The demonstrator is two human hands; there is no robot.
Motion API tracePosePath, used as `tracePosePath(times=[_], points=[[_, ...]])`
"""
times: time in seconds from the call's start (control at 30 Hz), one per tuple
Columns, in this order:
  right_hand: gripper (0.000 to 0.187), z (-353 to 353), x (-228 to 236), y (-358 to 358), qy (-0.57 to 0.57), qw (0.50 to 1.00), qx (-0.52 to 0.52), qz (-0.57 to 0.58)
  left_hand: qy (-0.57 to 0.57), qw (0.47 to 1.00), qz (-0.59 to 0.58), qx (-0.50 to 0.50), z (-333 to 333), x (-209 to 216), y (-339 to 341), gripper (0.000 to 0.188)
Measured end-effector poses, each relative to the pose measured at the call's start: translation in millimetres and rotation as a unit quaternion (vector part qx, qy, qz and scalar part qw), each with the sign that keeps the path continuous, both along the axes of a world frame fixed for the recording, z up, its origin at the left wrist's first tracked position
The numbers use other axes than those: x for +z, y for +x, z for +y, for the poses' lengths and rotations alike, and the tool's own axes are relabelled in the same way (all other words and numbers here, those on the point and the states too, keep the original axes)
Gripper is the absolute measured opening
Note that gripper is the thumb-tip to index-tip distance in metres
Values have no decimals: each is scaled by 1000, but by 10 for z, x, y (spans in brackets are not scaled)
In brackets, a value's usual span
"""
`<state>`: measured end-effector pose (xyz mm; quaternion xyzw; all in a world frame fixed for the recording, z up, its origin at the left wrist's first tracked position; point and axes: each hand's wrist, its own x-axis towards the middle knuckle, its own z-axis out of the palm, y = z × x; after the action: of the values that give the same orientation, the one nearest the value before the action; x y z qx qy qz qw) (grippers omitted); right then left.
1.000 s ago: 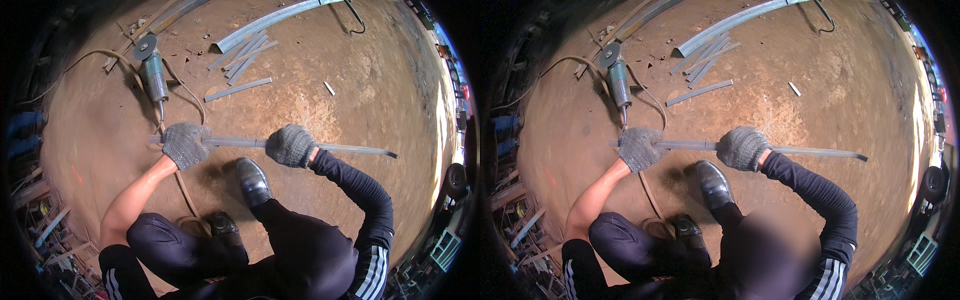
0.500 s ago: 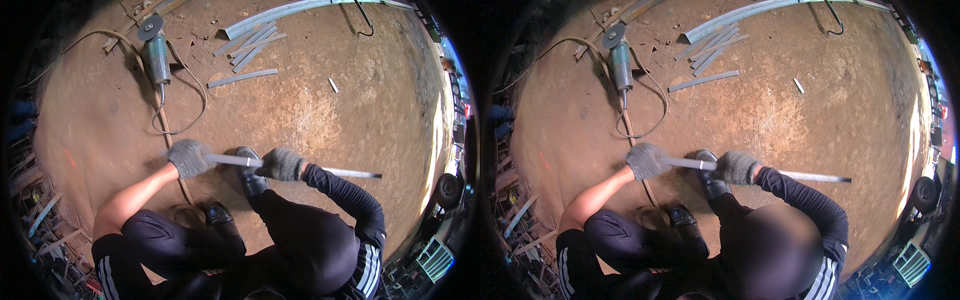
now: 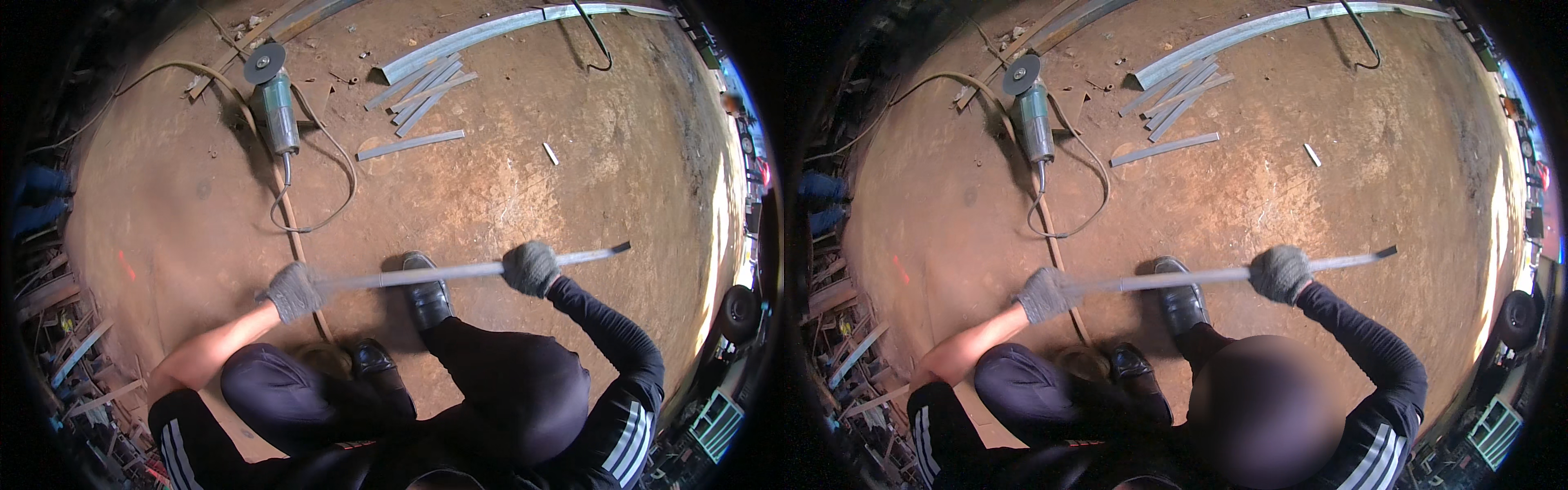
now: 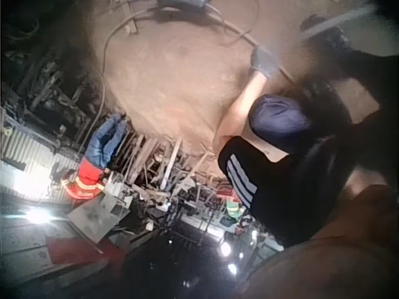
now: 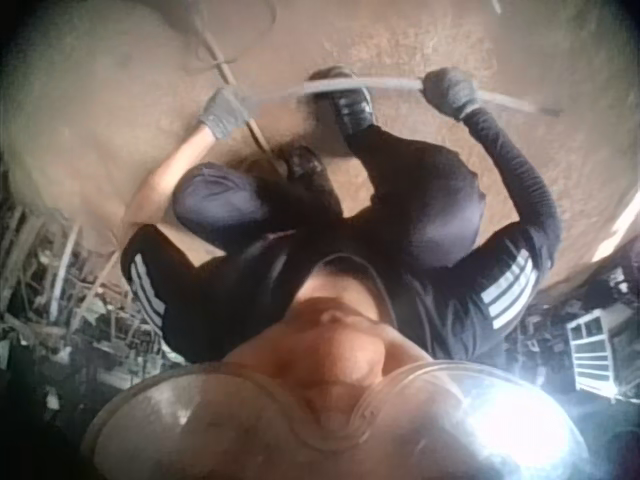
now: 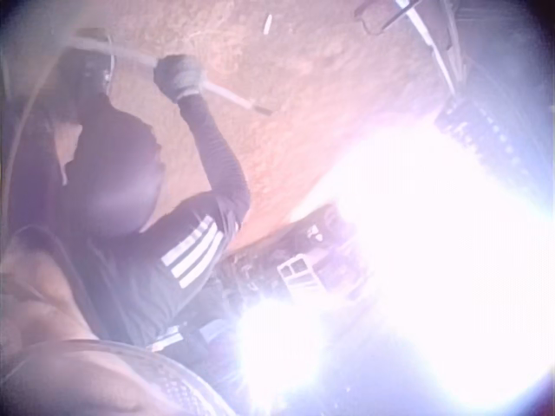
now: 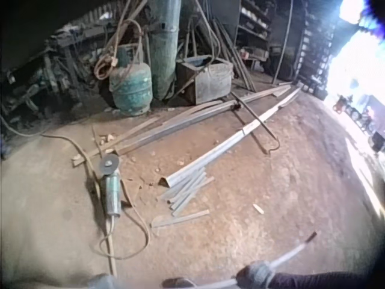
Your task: The person kneels on the ground and uses an angle grinder to cut metal rods into shorter pieces. They repeatedly position the rods, cut them, and set the cut pieces aside on the floor.
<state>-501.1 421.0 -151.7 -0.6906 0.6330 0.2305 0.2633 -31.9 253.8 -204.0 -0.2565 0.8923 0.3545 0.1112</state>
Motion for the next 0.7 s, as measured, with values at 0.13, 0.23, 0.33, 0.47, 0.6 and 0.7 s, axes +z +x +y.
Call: tracePosePath(times=[0.13, 0.23, 0.33, 0.47, 0.6, 0.7], points=[[32, 709, -216, 221, 150, 986, -15, -67, 239, 958, -130, 90, 499, 187, -85, 31], [30, 1070, -578, 435, 289, 948, -102, -83, 281, 934, -208, 68, 645, 285, 37, 31], [31, 1538, -777, 447, 358, 915, -171, -71, 316, 920, -215, 84, 642, 228, -98, 31], [32, 1370, -594, 593, 358, 920, -141, -80, 341, 908, -212, 122, 610, 230, 20, 30], [32, 1515, -603, 679, 357, 916, -162, -82, 335, 916, -189, 114, 596, 138, -3, 30], [33, 1565, -605, 722, 355, 915, -174, -83, 337, 920, -156, 121, 634, 37, 36, 29]])
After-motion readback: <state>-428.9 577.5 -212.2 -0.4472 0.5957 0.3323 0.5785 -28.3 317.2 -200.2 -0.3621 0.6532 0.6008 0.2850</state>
